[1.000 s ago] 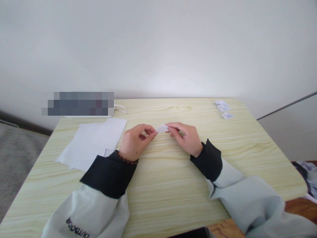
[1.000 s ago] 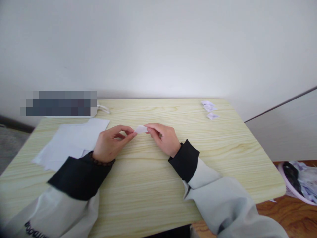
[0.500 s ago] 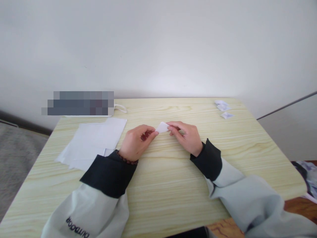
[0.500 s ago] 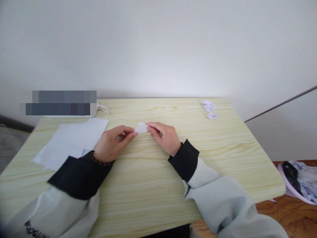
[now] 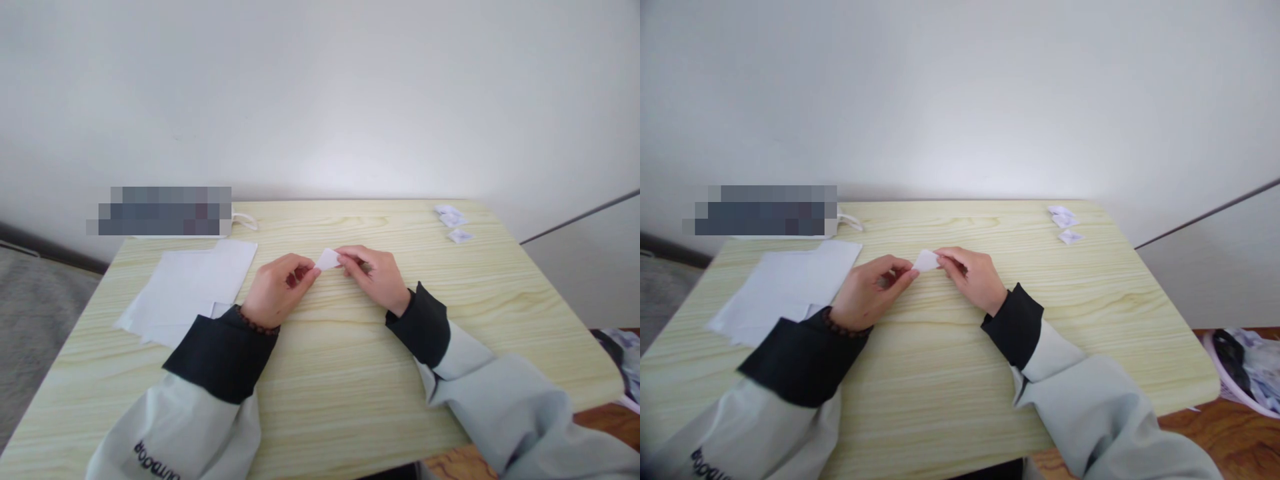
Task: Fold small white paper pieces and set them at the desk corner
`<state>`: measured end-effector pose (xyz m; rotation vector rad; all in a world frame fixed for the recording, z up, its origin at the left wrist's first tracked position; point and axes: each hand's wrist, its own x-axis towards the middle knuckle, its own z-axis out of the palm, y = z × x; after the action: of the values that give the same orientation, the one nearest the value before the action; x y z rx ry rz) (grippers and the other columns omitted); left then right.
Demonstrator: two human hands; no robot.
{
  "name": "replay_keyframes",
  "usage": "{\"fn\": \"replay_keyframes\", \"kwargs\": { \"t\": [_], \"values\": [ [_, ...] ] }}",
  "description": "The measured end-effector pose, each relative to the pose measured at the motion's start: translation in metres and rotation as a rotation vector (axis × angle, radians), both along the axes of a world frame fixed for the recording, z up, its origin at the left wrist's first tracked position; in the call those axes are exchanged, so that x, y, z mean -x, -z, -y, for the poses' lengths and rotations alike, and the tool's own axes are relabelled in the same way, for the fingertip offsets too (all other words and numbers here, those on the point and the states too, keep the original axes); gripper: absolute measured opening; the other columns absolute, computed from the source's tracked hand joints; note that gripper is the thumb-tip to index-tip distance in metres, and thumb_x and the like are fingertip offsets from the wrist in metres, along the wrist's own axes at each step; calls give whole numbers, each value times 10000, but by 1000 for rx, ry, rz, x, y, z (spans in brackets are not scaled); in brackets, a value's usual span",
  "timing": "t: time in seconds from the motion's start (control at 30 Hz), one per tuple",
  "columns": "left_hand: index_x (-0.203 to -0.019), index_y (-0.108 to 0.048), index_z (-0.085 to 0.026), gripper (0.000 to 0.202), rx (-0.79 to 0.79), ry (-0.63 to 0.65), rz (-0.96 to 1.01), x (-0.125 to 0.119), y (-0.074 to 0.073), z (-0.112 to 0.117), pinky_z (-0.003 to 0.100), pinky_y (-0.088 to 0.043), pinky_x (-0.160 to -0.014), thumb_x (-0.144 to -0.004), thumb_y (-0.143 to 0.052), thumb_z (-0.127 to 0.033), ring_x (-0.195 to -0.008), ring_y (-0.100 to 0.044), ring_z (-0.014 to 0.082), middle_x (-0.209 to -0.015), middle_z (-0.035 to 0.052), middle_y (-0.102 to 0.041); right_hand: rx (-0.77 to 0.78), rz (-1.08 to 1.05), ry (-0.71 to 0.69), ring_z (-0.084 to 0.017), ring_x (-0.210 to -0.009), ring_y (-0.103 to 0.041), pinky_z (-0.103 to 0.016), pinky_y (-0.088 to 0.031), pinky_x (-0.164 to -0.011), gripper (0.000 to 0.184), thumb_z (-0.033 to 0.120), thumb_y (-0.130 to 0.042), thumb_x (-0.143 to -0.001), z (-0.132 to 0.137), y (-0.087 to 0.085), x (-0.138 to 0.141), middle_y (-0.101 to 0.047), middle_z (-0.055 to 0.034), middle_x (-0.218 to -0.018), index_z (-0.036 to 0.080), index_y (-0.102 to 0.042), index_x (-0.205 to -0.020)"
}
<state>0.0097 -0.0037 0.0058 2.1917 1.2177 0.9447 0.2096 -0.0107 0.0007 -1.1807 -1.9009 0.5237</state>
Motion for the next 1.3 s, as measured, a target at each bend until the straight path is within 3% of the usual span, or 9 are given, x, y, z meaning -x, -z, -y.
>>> {"fn": "replay_keyframes", "kwargs": {
  "t": [0.43, 0.63, 1.07, 1.2, 1.3],
  "values": [
    [-828, -630, -168, 211, -3, -11, 7, -1, 0, 0, 221, -462, -557, -832, -533, -355, -581, -565, 105, -749, 12, -660, 0, -8, -25, -99, -621, -662, -192, -513, -619, 202, 279, -493, -891, 1, -2, 0, -706, -6, -748, 191, -644, -992],
    [-964, -619, -161, 227, -6, -8, 45, -1, 2, 1, 211, -475, -564, -830, -540, -326, -579, -561, 100, -697, -7, -622, 18, 2, -46, -93, -628, -651, -186, -505, -630, 206, 269, -489, -895, 2, -3, -1, -697, -6, -747, 180, -641, -1001],
    [-836, -638, -170, 173, -79, -54, 29, 0, 1, -3, 249, -482, -613, -830, -554, -321, -677, -573, 137, -768, 26, -639, 47, 6, -58, -94, -619, -626, -203, -495, -628, 249, 293, -468, -902, 1, -1, -3, -691, -6, -767, 194, -626, -1066],
    [-772, -637, -180, 144, -143, -53, -32, 3, 2, -5, 302, -469, -750, -822, -570, -298, -796, -586, 177, -779, 35, -662, 64, 9, -29, -98, -598, -633, -205, -492, -610, 194, 305, -524, -879, -1, 1, -3, -705, -4, -775, 199, -664, -963],
    [-778, -631, -173, 153, -117, -47, -43, 3, 3, -5, 312, -469, -739, -823, -564, -303, -788, -584, 186, -769, 40, -658, 37, 39, -25, -104, -607, -636, -207, -485, -603, 173, 307, -547, -868, -1, 0, -3, -710, -3, -772, 199, -679, -899]
  ]
}}
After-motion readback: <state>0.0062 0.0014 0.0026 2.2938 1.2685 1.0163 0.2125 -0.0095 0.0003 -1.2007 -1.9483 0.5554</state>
